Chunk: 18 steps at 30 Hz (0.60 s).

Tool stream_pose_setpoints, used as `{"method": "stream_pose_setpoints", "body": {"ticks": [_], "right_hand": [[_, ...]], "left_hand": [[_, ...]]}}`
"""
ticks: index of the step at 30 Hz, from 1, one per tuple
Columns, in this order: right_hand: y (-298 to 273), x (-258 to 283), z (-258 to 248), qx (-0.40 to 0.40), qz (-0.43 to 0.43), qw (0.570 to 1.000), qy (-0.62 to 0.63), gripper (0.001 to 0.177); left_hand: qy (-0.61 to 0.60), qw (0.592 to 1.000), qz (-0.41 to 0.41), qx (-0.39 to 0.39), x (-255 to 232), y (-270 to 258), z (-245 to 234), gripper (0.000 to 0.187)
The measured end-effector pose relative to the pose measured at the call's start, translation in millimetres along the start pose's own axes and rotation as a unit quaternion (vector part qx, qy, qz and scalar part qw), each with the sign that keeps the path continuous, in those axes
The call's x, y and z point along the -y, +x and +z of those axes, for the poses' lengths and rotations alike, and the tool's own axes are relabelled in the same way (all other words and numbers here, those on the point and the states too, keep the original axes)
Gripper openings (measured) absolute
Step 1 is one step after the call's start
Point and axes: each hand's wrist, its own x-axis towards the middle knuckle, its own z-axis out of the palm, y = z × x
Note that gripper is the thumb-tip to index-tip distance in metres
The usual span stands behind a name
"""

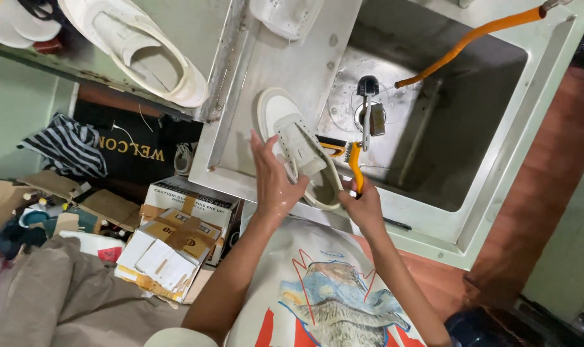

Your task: Cleaning the upper part and soles of white sneakers using a brush and cleaning solution at a sink.

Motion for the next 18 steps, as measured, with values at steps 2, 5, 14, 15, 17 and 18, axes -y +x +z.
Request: {"method": "stream_pose_setpoints", "body": {"ticks": [2,5,14,15,17,18], "right_hand": [[2,4,3,0.000,-0.008,1.000,0.009,0.028],[-3,9,1,0.001,-0.020,1.000,0.009,0.028],[1,28,2,0.019,-0.042,0.999,-0.029,0.028],[-7,43,3,0.019,-0.044,0.998,-0.048,0.028],[-9,42,2,0.018,-0.051,0.997,-0.047,0.028],[-9,42,2,0.018,-0.057,0.997,-0.048,0.028]], "left_hand": [[0.113,0.991,0.058,0.046,-19,0,-4,0.068],[0.293,0.930,0.139,0.171,-26,1,8,0.033],[0.561,0.749,0.215,0.279,-19,8,23,0.047],[0.561,0.747,0.214,0.285,-18,9,24,0.047],[0.562,0.745,0.216,0.286,-15,8,25,0.047],[0.562,0.745,0.216,0.288,-14,8,25,0.048]]}}
